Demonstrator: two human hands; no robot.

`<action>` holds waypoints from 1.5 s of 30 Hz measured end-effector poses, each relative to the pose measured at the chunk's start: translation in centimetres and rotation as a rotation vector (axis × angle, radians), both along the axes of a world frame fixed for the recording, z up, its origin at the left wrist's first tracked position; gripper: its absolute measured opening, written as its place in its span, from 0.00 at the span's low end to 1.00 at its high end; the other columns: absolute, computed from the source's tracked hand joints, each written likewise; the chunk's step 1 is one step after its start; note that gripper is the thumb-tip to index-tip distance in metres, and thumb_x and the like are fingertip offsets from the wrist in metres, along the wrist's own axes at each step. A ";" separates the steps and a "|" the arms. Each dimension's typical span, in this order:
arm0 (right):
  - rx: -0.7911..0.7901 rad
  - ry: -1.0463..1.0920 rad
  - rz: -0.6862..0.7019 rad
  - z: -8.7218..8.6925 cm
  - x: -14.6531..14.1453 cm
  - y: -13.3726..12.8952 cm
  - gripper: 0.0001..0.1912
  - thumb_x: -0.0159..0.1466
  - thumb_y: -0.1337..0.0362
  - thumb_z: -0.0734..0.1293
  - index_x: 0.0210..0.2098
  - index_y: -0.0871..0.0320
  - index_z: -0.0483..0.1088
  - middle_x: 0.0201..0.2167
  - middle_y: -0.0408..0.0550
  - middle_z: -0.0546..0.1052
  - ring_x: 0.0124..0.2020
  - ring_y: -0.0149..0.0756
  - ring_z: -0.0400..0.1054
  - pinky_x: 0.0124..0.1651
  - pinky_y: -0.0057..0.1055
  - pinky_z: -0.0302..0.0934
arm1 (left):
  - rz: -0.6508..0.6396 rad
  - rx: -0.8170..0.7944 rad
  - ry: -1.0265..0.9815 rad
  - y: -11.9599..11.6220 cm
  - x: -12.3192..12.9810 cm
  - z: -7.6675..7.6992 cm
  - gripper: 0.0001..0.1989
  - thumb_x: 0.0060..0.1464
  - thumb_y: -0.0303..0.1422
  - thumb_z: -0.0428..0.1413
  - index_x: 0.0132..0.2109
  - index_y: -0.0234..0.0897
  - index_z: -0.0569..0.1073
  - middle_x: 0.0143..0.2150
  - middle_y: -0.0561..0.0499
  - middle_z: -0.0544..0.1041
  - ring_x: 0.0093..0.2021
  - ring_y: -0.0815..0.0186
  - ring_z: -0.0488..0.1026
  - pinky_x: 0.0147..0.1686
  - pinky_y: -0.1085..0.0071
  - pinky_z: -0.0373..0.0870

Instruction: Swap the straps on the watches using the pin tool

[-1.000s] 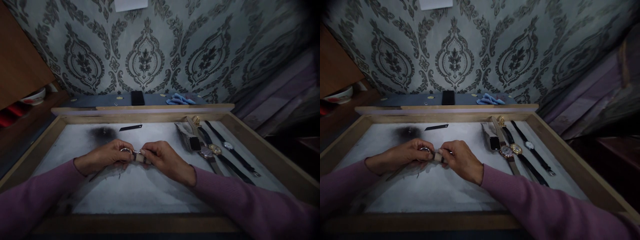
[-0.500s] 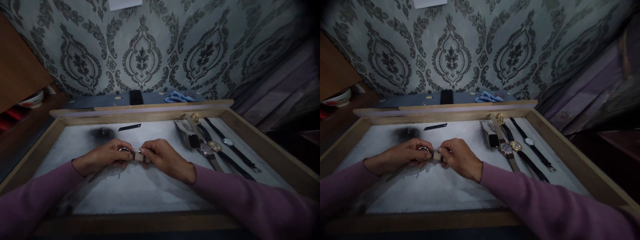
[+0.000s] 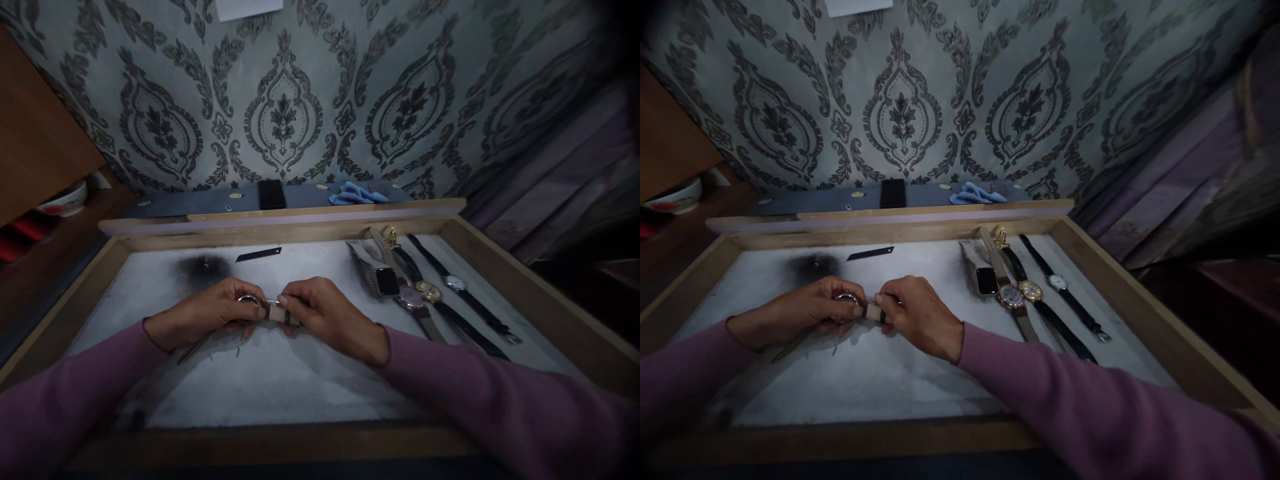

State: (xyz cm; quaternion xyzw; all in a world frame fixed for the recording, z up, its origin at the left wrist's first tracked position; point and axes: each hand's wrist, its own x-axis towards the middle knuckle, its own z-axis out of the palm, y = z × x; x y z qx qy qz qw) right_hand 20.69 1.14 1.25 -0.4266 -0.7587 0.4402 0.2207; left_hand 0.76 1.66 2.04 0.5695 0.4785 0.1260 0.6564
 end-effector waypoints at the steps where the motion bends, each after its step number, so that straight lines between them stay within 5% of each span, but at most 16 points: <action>1: 0.002 0.005 0.000 0.0 0.0 0.0 0.15 0.65 0.70 0.61 0.23 0.61 0.71 0.18 0.44 0.76 0.21 0.27 0.65 0.28 0.23 0.56 | 0.004 -0.002 -0.002 0.0 0.0 0.0 0.10 0.48 0.38 0.59 0.31 0.34 0.71 0.17 0.56 0.69 0.16 0.76 0.51 0.18 0.75 0.44; 26: 0.005 0.010 0.012 -0.2 0.1 0.0 0.15 0.65 0.71 0.61 0.23 0.61 0.71 0.18 0.44 0.76 0.21 0.28 0.68 0.28 0.23 0.57 | 0.010 -0.012 -0.006 -0.1 0.1 0.1 0.13 0.48 0.41 0.60 0.31 0.34 0.70 0.17 0.57 0.69 0.16 0.76 0.51 0.18 0.74 0.43; 38: -0.271 0.151 -0.050 -0.9 -0.2 -0.2 0.11 0.66 0.69 0.59 0.28 0.60 0.68 0.16 0.43 0.74 0.16 0.29 0.69 0.20 0.23 0.63 | -0.005 -0.005 -0.001 0.2 -0.1 -0.2 0.11 0.47 0.39 0.59 0.32 0.34 0.71 0.17 0.57 0.70 0.16 0.76 0.51 0.17 0.75 0.44; 45: -0.265 0.140 -0.044 -0.6 -0.2 -0.2 0.12 0.66 0.70 0.59 0.27 0.60 0.67 0.15 0.43 0.74 0.16 0.28 0.69 0.20 0.22 0.63 | 0.000 -0.004 0.008 0.1 0.1 -0.1 0.11 0.47 0.38 0.59 0.31 0.34 0.70 0.17 0.57 0.69 0.16 0.76 0.51 0.17 0.75 0.44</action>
